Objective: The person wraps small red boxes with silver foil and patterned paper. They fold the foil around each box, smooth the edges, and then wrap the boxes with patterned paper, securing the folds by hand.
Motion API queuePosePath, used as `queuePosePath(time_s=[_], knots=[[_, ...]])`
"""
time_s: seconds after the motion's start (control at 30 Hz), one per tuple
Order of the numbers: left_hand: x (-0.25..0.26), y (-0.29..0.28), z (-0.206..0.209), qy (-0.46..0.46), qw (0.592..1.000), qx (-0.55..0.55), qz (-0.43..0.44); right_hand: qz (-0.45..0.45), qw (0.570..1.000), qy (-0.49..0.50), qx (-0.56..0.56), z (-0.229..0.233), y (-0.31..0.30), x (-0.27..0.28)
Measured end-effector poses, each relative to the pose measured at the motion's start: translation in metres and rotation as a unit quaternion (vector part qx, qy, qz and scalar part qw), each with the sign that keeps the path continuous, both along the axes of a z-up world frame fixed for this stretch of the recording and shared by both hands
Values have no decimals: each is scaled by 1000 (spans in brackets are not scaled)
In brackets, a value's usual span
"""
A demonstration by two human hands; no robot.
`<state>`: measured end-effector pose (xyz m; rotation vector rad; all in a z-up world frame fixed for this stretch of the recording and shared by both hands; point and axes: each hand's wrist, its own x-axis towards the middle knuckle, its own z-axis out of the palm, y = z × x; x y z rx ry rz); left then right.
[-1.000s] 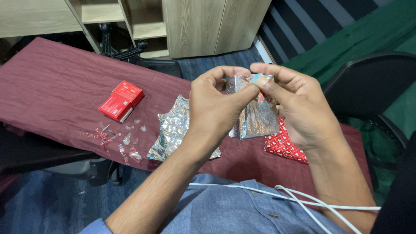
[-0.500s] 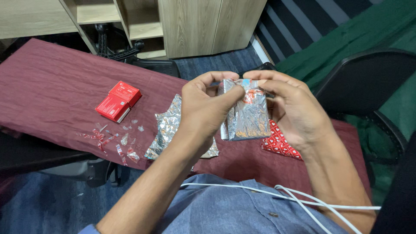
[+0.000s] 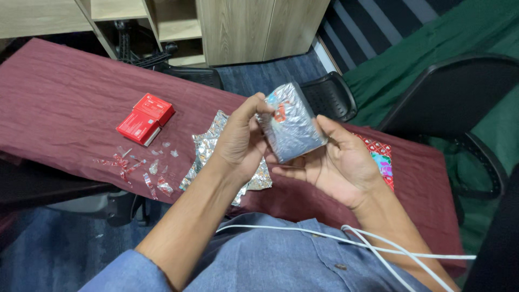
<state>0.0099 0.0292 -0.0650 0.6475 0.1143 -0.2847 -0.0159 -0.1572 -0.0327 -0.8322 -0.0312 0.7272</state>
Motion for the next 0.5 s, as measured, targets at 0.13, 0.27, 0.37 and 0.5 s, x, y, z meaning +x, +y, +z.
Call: queuePosePath(time_s=[0.13,0.27,0.37,0.5], knots=[[1,5,-30,-28,999,-31,-28,-55,998,44,4,-19,-9,-4],[3,4,-58,28,999,-43,17,-110,991,81,-12,-60,-31,6],[0,7,-75,150,987,-34,55,-224,965,130,-37,-105,-65,18],[-19,14,-96,194,980,-39,3,-418,861,186,-222,-175,-122,32]])
